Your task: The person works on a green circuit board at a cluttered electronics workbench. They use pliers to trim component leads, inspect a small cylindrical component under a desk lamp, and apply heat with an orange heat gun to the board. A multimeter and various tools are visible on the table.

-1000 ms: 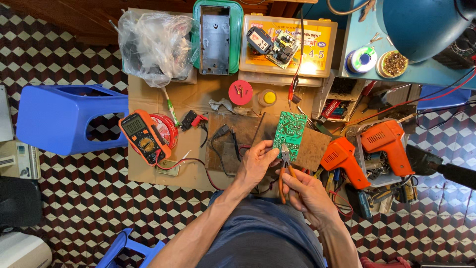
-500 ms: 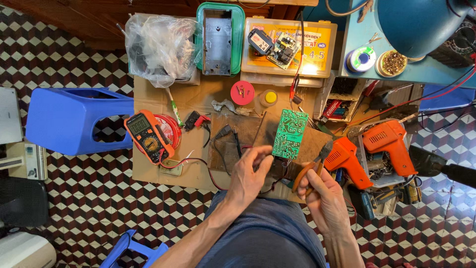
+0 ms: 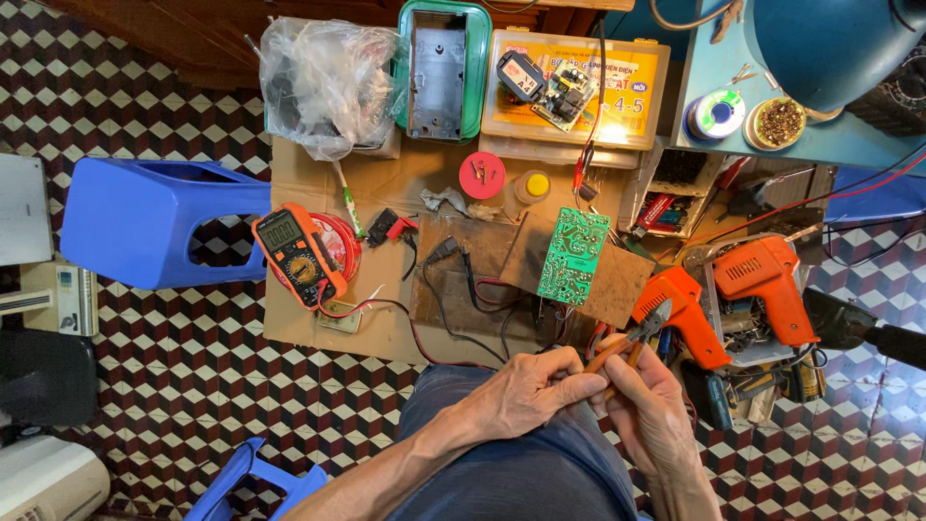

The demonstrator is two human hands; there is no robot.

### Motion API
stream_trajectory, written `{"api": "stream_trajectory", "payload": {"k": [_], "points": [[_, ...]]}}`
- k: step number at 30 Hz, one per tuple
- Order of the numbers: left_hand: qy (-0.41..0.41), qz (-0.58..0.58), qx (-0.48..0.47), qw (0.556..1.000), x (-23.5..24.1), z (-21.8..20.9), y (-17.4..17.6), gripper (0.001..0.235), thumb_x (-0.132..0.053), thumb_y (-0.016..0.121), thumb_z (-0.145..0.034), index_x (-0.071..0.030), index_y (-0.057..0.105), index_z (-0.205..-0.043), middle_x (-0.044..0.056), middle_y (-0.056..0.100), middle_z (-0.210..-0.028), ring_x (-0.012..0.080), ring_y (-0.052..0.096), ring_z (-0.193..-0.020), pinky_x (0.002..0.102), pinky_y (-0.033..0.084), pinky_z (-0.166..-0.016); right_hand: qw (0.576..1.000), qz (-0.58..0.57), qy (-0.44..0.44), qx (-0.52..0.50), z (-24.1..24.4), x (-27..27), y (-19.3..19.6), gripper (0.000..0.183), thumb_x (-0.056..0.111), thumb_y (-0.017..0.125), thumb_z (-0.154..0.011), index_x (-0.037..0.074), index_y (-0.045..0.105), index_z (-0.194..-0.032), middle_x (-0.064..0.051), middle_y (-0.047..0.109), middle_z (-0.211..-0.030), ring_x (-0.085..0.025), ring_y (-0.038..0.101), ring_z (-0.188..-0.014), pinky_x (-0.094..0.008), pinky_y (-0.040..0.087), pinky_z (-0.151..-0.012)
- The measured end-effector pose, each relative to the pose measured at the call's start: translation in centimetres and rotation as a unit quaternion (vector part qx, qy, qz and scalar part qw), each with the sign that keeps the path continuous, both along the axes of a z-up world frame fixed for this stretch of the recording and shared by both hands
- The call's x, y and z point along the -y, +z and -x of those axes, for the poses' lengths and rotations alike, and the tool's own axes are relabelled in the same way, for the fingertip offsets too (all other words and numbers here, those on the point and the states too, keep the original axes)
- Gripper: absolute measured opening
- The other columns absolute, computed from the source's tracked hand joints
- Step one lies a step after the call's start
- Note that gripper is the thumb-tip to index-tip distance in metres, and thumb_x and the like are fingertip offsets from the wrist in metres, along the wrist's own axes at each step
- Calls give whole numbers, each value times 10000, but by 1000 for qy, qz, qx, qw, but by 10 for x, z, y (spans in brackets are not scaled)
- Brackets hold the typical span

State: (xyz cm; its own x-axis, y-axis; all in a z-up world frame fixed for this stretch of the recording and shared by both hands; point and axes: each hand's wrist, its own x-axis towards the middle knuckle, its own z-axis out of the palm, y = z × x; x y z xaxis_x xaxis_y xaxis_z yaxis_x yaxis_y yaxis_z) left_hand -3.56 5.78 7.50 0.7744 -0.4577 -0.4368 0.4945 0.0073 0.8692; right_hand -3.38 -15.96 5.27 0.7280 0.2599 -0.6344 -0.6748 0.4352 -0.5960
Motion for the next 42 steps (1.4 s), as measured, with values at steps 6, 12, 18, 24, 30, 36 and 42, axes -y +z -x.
{"api": "stream_trajectory", "payload": {"k": [6, 12, 18, 24, 30, 36, 42], "points": [[-11, 114, -60, 992, 13, 19, -12, 400, -448, 570, -1072, -67, 645, -975, 5, 606, -740, 73, 584, -677, 250, 492, -595, 992, -7, 54, -115, 0, 14, 3, 297, 133, 570, -984, -39, 637, -1218, -79, 643, -763, -104, 542, -541, -243, 474, -495], [-34, 84, -70, 993, 9, 19, -12, 419, -442, 552, -1087, -72, 628, -904, 4, 580, -721, 75, 556, -637, 247, 470, -553, 986, 87, 116, -79, -3, 15, 10, 303, 159, 567, -993, -51, 681, -1180, -60, 613, -663, -48, 373, -355, -202, 272, -313], [-7, 54, -77, 996, 9, 13, -23, 384, -450, 586, -1052, -76, 625, -969, 31, 635, -796, 87, 603, -691, 261, 505, -580, 993, 83, 82, -19, -27, -10, 36, 284, 163, 601, -1092, -116, 655, -1092, -67, 607, -732, -94, 530, -569, -236, 447, -499], [259, -186, 59, 946, -10, 4, -63, 329, -294, 690, -961, -26, 637, -1145, 70, 710, -995, 138, 692, -829, 317, 574, -726, 965, 244, 36, 86, -78, -39, 31, 207, 166, 600, -959, 52, 616, -1132, -59, 729, -888, -134, 727, -849, -276, 600, -759], [209, -208, 40, 955, 2, -8, -98, 392, -240, 731, -907, -31, 649, -1229, 61, 768, -1034, 145, 731, -798, 314, 587, -695, 865, 441, 143, 189, -82, -56, -12, 238, 137, 717, -977, 37, 656, -1183, -30, 639, -864, -114, 545, -742, -285, 464, -643], [249, -219, 1, 943, 8, -16, -94, 344, -233, 755, -879, -44, 701, -1161, 63, 786, -889, 129, 722, -698, 309, 571, -618, 850, 468, 160, 181, -83, -56, -23, 440, 136, 731, -910, 88, 606, -1329, -13, 639, -837, -94, 594, -726, -266, 505, -644], [254, -191, 2, 948, 8, -24, -85, 328, -208, 748, -851, -51, 696, -1134, 60, 763, -819, 116, 700, -658, 287, 560, -588, 925, 349, 126, 77, -82, -51, -29, 538, 144, 708, -903, 123, 591, -1428, -12, 678, -875, -104, 600, -712, -266, 509, -612]]}}
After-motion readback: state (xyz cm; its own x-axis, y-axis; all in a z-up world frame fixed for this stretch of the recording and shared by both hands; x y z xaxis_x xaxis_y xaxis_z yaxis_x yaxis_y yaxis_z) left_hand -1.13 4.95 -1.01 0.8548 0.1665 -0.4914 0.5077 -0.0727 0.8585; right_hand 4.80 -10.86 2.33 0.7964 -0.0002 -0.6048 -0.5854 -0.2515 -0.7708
